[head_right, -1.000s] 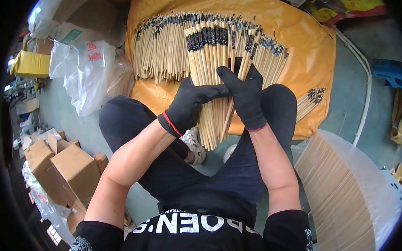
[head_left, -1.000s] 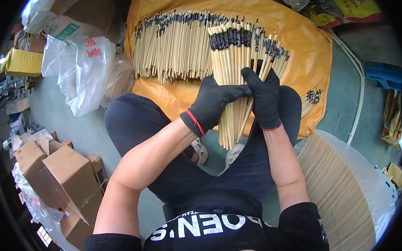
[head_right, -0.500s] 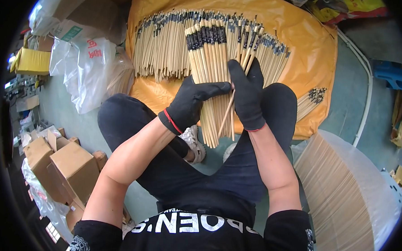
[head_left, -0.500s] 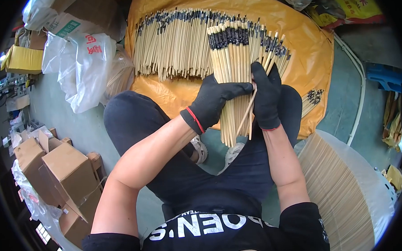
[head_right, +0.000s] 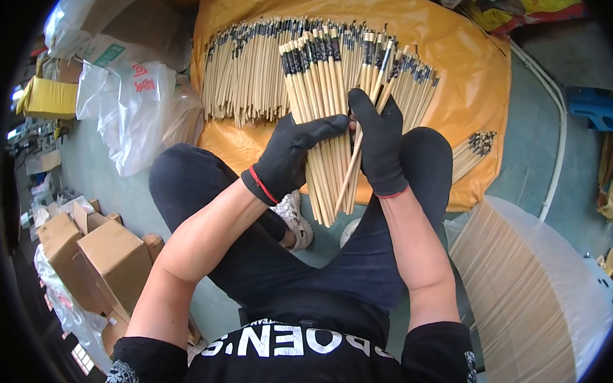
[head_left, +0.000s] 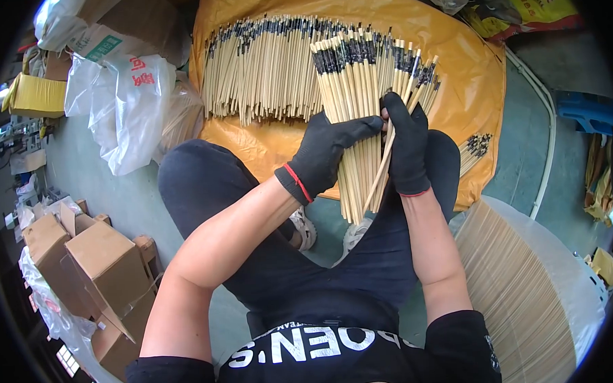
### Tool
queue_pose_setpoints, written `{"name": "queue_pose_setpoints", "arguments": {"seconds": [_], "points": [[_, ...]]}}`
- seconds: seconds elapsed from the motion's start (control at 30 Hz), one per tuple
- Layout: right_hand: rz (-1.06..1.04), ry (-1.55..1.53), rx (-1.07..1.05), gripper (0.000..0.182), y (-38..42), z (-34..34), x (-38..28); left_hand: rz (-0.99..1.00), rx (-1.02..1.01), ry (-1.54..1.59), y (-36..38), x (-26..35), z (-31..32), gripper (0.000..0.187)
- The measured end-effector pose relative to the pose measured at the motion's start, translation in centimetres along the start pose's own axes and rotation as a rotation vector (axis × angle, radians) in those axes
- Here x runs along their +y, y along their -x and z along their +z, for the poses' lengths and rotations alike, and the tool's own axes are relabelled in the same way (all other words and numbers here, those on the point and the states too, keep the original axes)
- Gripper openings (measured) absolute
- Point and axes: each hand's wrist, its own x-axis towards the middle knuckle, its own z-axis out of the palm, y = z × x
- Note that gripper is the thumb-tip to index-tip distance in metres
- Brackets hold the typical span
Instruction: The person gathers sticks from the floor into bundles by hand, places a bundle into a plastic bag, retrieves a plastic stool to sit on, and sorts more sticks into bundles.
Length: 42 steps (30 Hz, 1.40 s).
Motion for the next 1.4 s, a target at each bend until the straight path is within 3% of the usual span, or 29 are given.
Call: {"name": "queue_pose_setpoints", "arguments": {"seconds": [0.07, 0.2, 0.37, 0.7, 0.9, 1.17, 1.27, 1.4], "points": [[-0.193, 0.065, -0.082, 0.018, 0.3, 0.8, -0.2, -0.026, 0.023, -0.039, 0.1, 0.0, -0.1, 0.016], [-0.114, 0.101, -0.131, 0.022, 0.3, 0.3, -0.3, 0.016, -0.037, 0.042, 0.0, -0.7, -0.9, 0.021], [-0.221, 0.012, -0.022, 0.015, 0.3, 0.6, 0.0, 0.047, 0.041, -0.117, 0.0, 0.4, 0.0, 0.028], [-0.132, -0.138, -0.063, 0.022, 0.2, 0.5, -0.1, 0.034, 0.035, -0.027, 0.3, 0.4, 0.0, 0.029], [-0.141, 0.081, -0.095, 0.02, 0.5, 0.7, -0.2, 0.078, 0.041, -0.13, 0.1, 0.2, 0.0, 0.027], [-0.138, -0.015, -0.097, 0.028, -0.6, -0.8, 0.2, 0.035, 0.028, -0.058, 0.0, 0.0, -0.2, 0.022], [-0.109, -0.112, -0.069, 0.021, 0.0, 0.5, -0.5, 0.022, 0.056, -0.058, -0.2, -0.2, -0.4, 0.019], [-0.102, 0.046, -0.145, 0.021, 0.0, 0.2, -0.1, 0.029, 0.014, -0.027, -0.3, -0.2, -0.7, 0.02]]}}
